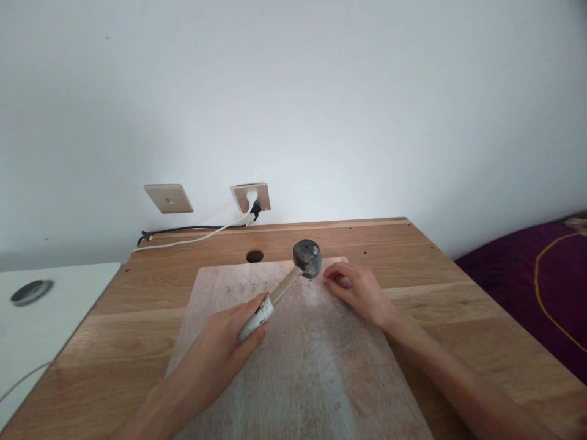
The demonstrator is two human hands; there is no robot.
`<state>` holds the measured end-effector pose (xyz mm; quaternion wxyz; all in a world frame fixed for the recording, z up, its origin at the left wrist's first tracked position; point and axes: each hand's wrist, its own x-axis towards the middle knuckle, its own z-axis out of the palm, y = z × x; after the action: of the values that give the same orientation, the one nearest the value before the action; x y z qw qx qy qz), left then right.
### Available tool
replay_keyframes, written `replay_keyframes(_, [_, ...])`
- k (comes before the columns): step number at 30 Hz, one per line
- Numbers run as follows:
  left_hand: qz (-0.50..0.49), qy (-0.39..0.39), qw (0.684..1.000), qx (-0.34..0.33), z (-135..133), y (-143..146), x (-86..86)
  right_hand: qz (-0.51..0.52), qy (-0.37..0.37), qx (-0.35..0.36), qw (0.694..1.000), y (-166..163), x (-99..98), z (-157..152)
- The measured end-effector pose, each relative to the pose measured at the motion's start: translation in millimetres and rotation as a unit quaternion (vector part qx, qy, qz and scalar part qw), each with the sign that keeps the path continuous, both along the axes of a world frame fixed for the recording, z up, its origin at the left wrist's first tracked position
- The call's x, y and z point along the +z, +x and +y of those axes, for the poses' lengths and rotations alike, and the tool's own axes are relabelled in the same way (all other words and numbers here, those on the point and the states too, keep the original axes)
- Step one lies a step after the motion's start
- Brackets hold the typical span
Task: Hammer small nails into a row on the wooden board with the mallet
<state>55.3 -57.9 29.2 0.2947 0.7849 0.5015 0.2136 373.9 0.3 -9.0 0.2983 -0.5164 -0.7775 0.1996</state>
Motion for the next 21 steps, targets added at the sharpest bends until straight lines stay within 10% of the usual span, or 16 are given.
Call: replay_keyframes(21, [0.022, -0.019, 0.998, -0.051, -4, 15, 3.9, -0.025, 0.002, -0.031, 0.999, -3, -3.0, -10])
